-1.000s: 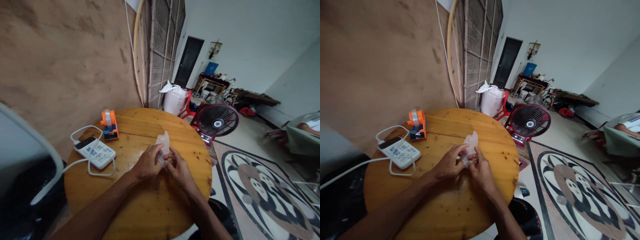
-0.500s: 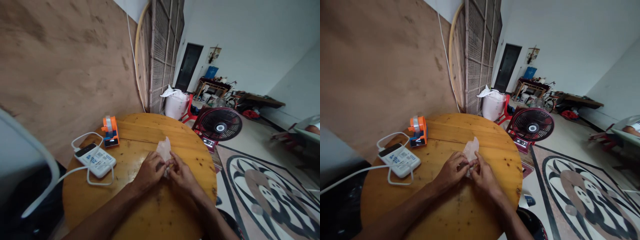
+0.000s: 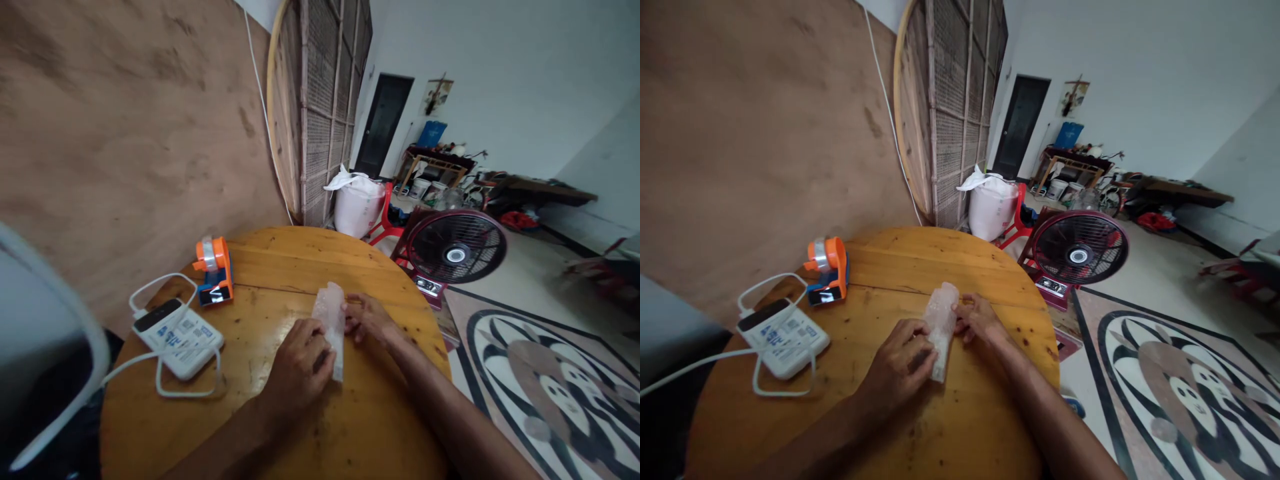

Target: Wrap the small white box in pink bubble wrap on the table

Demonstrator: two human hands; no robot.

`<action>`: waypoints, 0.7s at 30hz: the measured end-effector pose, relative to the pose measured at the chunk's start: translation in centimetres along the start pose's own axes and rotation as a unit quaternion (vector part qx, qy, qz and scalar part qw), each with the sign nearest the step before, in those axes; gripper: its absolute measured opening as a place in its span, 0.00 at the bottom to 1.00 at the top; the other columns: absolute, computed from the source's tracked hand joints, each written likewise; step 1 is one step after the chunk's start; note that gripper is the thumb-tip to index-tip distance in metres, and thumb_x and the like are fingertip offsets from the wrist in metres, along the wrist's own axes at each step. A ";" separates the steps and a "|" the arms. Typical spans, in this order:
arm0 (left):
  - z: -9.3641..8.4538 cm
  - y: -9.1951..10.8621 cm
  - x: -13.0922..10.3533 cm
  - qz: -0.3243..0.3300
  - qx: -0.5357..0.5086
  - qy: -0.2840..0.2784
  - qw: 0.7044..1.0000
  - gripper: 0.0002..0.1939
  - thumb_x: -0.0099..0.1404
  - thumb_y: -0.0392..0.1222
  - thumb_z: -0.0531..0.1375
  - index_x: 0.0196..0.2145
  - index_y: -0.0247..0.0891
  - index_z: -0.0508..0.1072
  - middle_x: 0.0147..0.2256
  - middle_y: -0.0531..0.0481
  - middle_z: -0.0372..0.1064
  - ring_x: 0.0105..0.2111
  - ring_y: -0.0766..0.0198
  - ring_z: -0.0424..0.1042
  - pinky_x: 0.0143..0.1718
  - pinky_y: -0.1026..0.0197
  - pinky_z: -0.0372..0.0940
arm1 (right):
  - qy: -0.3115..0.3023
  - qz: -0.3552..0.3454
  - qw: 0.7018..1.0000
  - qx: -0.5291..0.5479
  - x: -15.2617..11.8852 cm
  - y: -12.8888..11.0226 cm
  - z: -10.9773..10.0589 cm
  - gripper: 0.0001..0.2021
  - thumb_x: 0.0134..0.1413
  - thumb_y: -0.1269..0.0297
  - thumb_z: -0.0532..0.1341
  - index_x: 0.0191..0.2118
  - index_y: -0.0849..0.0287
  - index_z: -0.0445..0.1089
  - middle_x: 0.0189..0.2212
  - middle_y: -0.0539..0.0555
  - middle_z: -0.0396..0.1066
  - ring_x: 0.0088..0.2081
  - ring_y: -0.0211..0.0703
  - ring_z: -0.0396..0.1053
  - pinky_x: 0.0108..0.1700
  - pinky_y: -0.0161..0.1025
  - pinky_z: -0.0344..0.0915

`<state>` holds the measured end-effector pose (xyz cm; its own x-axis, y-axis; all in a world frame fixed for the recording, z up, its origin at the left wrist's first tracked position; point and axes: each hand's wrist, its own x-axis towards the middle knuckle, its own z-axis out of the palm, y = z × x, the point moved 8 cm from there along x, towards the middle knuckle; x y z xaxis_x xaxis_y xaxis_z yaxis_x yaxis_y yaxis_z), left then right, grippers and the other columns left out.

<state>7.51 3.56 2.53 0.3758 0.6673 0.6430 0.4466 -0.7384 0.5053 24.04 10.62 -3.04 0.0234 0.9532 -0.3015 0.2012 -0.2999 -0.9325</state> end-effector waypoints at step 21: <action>0.2 -0.2 0.0 -0.024 0.041 -0.026 0.999 0.05 0.62 0.33 0.56 0.30 0.36 0.71 0.48 0.40 0.64 0.48 0.53 0.65 0.47 0.50 0.66 | -0.084 -0.036 0.996 0.025 0.0 -0.5 -0.5 0.24 0.46 0.49 0.65 0.44 0.61 0.67 0.34 0.58 0.74 0.28 0.42 0.72 0.16 0.28 0.61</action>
<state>7.55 3.71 2.36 0.3931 0.7072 0.5876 0.5299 -0.6965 0.4838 24.44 10.75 -2.49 -0.1539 0.9537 -0.2582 0.1468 -0.2364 -0.9605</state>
